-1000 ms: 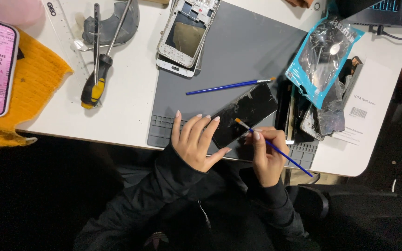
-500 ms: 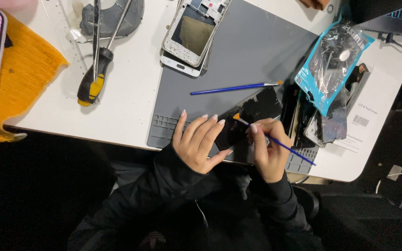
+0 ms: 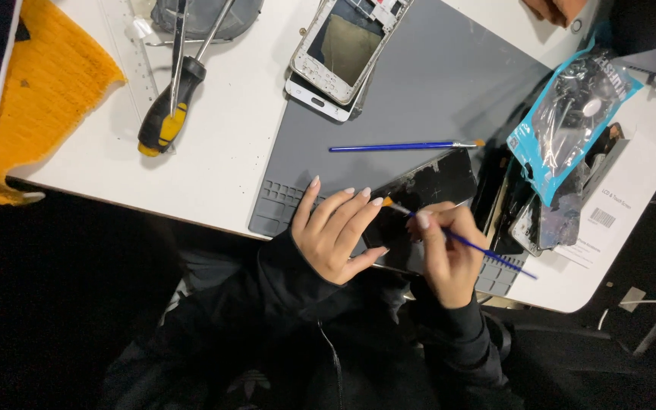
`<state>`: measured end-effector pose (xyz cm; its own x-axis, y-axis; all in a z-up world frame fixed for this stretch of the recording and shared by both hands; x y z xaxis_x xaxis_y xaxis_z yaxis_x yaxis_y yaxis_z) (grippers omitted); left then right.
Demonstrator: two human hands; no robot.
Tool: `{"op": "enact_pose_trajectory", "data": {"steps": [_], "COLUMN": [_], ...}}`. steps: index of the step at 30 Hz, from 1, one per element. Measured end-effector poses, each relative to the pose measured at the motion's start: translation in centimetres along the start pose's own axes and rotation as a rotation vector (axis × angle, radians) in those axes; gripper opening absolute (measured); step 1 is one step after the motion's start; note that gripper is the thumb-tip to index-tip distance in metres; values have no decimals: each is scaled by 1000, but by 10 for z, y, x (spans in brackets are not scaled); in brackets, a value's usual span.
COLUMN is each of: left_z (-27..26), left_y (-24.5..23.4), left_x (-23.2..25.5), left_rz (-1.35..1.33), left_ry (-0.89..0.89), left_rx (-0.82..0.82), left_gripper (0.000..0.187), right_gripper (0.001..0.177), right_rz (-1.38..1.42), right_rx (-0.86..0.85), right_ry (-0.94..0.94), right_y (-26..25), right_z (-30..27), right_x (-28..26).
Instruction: The person cleans the back of a black smartphone using a small brush, then sets it aside. They pick up a detached smartphone screen and clean its surface with the same brush. The workspace contains various tools and disassembled phone parts.
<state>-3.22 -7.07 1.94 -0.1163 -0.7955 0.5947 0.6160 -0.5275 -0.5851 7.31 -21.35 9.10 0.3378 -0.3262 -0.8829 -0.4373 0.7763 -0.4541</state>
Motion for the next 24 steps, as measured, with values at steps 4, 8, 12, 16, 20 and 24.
{"op": "enact_pose_trajectory", "data": {"steps": [4, 8, 12, 16, 20, 24], "left_z": [1, 1, 0, 0, 1, 2], "left_y": [2, 2, 3, 2, 1, 1], "left_x": [-3, -2, -2, -4, -4, -4], "left_rz": [-9, 2, 29, 19, 16, -6], "left_ry": [-8, -4, -6, 5, -5, -22], "left_rx": [21, 37, 41, 41, 47, 54], "left_gripper": [68, 65, 64, 63, 64, 64], "right_gripper": [28, 29, 28, 29, 29, 29], "right_rz": [-103, -59, -114, -110, -88, -144], "right_rx": [95, 90, 76, 90, -10, 111], "right_ry": [-39, -39, -53, -55, -32, -84], "right_y": [-4, 2, 4, 6, 9, 4], "right_z": [0, 4, 5, 2, 6, 6], "right_x": [8, 7, 3, 5, -9, 8]}}
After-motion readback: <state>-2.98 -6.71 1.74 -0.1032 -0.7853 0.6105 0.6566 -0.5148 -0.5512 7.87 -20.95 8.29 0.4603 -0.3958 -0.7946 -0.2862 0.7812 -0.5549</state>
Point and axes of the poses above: each hand's wrist, its own z-axis towards the middle knuckle, its own y-axis out of the palm, x = y × z, the point moved 1 cm from there along z, towards the middle knuckle, and after that the axes turned 3 degrees about -x, right-handed, at the moved point
